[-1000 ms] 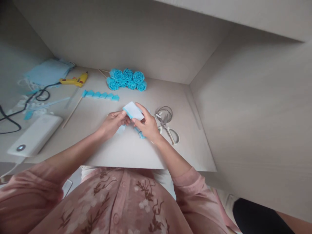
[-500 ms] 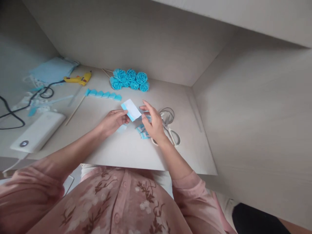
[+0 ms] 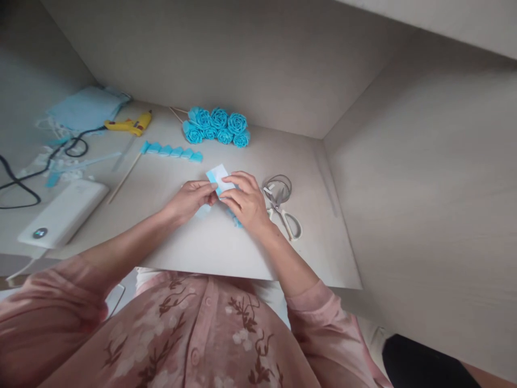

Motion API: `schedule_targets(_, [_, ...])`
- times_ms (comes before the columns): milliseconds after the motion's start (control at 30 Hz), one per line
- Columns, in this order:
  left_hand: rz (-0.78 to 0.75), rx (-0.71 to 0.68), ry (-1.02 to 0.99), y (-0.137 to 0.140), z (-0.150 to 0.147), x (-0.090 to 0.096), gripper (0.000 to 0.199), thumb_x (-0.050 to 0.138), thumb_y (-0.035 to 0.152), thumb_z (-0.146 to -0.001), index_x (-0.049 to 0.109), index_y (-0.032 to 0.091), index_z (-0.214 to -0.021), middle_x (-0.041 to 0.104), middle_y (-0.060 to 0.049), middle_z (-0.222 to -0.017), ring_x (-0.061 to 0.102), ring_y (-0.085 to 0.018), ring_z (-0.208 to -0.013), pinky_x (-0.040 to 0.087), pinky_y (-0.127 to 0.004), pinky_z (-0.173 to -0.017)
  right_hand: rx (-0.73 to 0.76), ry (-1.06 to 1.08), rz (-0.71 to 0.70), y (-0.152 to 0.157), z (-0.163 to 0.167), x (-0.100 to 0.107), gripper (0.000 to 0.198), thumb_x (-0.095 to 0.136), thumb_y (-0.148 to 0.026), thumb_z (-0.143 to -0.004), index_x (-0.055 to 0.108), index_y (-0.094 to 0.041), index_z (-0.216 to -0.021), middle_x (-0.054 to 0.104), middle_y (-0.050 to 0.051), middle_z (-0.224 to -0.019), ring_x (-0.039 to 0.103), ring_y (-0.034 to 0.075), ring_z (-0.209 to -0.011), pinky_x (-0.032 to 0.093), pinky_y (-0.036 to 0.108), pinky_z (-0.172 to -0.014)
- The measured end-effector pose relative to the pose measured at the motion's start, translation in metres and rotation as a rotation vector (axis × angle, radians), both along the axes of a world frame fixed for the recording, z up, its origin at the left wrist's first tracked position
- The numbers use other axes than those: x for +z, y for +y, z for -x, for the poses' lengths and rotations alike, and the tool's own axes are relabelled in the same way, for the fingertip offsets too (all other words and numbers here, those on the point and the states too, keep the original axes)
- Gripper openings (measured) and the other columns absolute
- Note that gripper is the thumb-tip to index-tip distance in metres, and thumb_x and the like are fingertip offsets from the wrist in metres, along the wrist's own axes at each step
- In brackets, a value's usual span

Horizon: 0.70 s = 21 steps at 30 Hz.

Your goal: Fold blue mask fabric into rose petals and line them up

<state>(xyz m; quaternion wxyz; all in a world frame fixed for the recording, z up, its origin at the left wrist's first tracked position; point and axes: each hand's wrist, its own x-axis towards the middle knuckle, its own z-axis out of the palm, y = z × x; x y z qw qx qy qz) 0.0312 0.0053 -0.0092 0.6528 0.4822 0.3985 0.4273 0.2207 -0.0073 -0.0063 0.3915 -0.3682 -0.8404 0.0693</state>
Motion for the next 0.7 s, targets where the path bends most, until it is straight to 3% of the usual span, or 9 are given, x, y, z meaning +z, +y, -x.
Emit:
schedule_targets(267, [-0.183, 0.051, 0.177, -0.002, 0.001, 0.005, 0.039, 0.062, 0.049, -0.081, 0.058, 0.017, -0.058, 0.055, -0.001, -0.057, 0.048, -0.013, -0.059, 0.037, -0.027, -0.063, -0.055, 0.157, 0.07, -0.002, 0.002, 0.002, 0.01, 0.064, -0.029, -0.091, 0.073, -0.026, -0.09, 0.063, 0.006, -0.129, 0.052, 0.024, -0.126, 0.047, 0.046, -0.103])
schedule_targets(500, [-0.168, 0.032, 0.202, -0.002, 0.0, 0.002, 0.037, 0.063, 0.05, -0.079, 0.062, 0.016, -0.064, 0.054, 0.001, -0.057, 0.048, -0.012, -0.059, 0.037, -0.025, -0.061, -0.102, 0.361, 0.283, -0.001, 0.003, -0.001, 0.007, 0.068, -0.028, -0.087, 0.07, -0.022, -0.084, 0.068, 0.008, -0.119, 0.063, 0.02, -0.113, 0.047, 0.04, -0.103])
schedule_targets(700, [-0.134, 0.021, 0.189, -0.003, -0.001, 0.002, 0.035, 0.065, 0.048, -0.077, 0.066, 0.015, -0.068, 0.056, 0.001, -0.057, 0.048, -0.012, -0.058, 0.038, -0.025, -0.061, -0.096, 0.528, 0.483, 0.004, 0.004, -0.011, 0.01, 0.068, -0.031, -0.084, 0.068, -0.021, -0.086, 0.072, 0.004, -0.101, 0.067, 0.016, -0.096, 0.052, 0.031, -0.089])
